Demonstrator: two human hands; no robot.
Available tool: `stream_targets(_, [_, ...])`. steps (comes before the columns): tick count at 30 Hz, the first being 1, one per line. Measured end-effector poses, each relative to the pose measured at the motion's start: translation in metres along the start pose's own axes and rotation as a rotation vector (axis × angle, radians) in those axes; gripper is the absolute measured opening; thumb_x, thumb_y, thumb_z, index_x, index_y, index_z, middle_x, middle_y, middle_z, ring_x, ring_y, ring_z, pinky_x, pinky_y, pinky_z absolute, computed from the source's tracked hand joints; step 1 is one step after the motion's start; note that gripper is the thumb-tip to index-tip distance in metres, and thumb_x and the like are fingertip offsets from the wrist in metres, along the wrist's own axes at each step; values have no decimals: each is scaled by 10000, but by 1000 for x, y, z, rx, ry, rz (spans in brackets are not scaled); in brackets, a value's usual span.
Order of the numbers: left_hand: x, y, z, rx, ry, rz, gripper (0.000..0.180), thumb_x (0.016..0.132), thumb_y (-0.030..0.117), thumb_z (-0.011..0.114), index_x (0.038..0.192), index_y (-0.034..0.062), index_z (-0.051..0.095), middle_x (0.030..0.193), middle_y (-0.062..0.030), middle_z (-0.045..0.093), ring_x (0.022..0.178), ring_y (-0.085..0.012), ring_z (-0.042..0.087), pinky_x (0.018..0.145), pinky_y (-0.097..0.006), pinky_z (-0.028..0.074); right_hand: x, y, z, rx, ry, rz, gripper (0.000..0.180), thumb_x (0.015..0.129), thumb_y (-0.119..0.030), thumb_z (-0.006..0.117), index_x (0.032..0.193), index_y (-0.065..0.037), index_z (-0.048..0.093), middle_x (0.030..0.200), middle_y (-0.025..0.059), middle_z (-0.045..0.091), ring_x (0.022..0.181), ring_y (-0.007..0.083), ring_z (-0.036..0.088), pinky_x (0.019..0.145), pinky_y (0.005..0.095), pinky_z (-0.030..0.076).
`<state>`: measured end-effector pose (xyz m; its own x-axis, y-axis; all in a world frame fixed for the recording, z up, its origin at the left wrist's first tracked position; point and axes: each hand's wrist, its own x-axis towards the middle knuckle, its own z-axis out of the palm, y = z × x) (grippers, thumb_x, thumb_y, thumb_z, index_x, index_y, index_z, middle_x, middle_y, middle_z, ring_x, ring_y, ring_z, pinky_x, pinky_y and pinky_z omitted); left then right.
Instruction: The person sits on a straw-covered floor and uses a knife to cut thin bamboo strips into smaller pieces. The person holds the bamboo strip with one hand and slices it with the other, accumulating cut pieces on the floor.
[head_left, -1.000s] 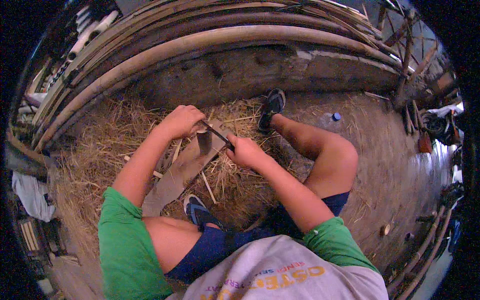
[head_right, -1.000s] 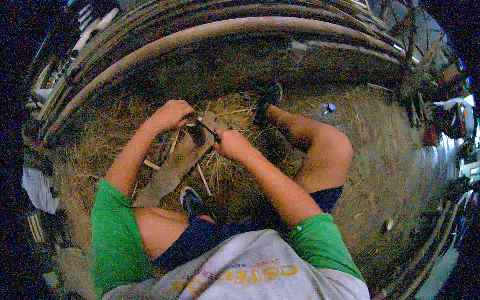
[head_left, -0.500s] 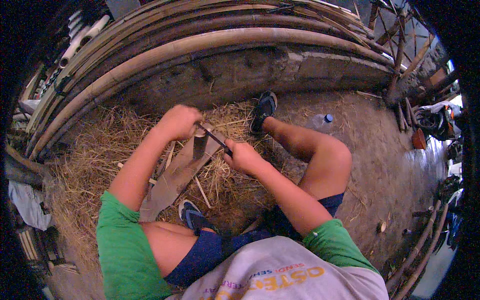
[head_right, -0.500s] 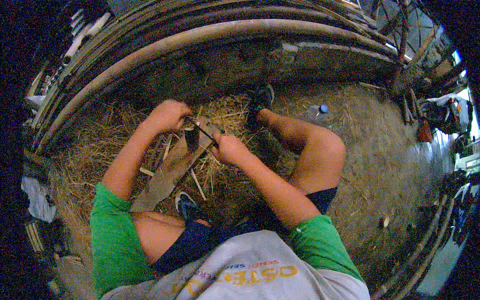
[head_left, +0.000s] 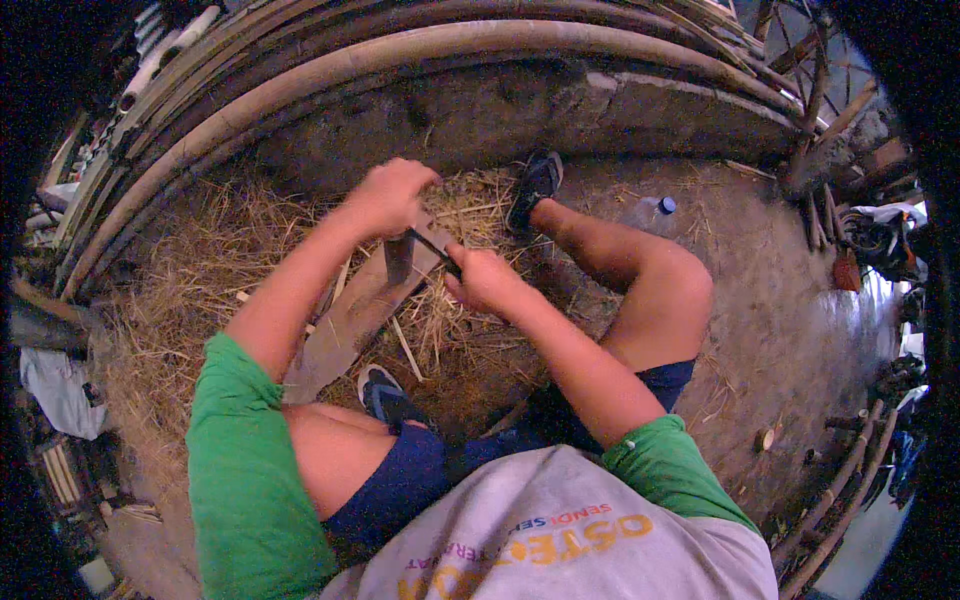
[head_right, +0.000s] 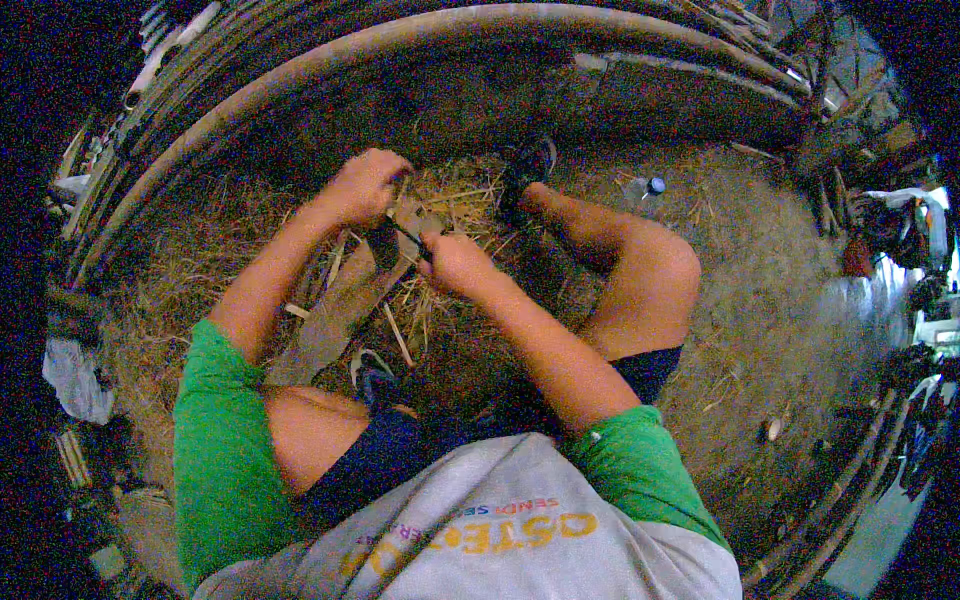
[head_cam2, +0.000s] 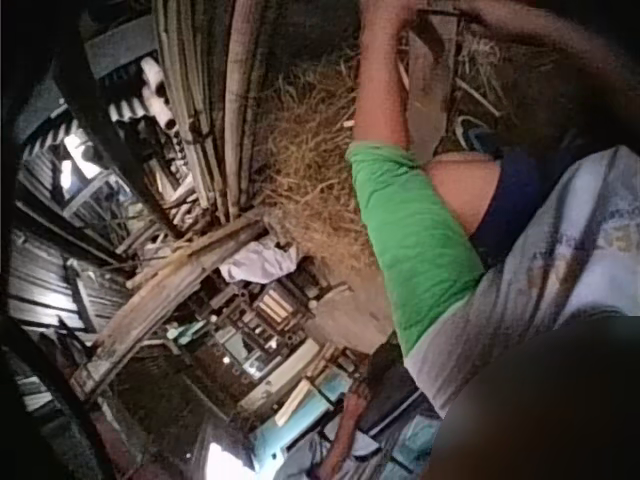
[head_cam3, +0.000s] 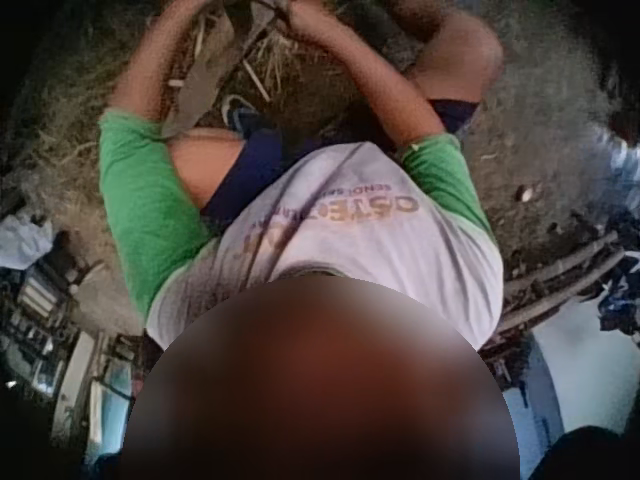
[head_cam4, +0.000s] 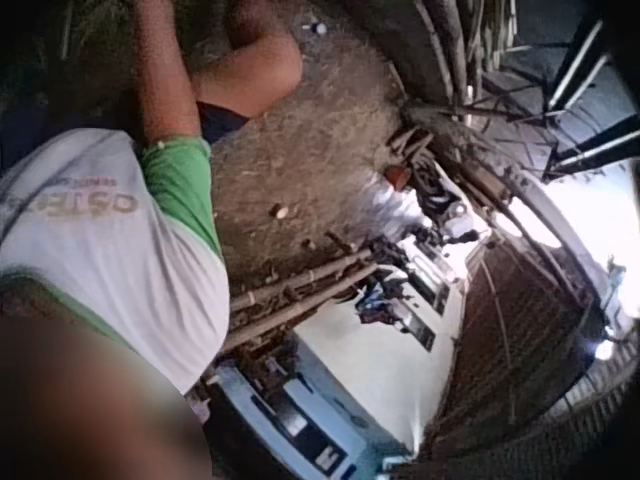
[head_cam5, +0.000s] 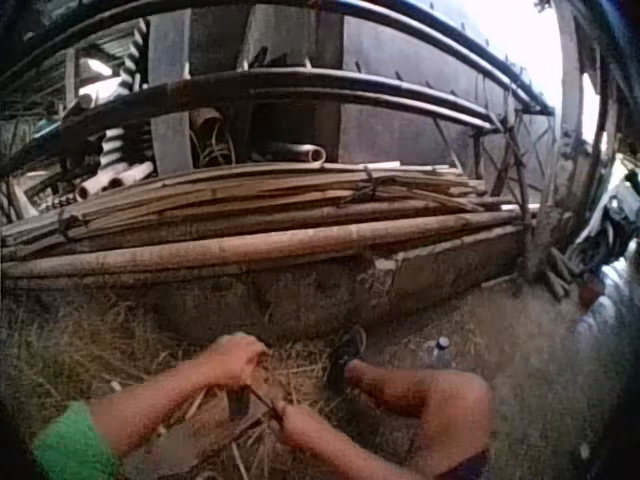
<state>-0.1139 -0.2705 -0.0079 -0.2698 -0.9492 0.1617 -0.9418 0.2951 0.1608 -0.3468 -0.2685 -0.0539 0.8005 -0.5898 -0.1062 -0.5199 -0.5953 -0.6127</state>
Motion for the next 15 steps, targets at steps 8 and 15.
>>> stream_targets(8, [-48, -46, 20, 134, 17, 136, 245, 758, 78, 674, 1003, 98, 678, 967, -62, 709, 976, -280, 669, 870, -418, 509, 2, 10, -11, -152, 20, 18, 335, 876, -227, 650, 1140, -62, 527, 883, 249, 675, 874, 458, 653, 778, 551, 515])
stream_targets(15, [-29, -23, -13, 115, -73, 125, 140, 806, 146, 628, 917, 87, 690, 956, -72, 705, 949, -285, 661, 910, -426, 472, 0, 14, -6, -86, 35, 29, 393, 857, -234, 655, 1198, -82, 534, 882, 261, 681, 853, 460, 663, 766, 557, 537])
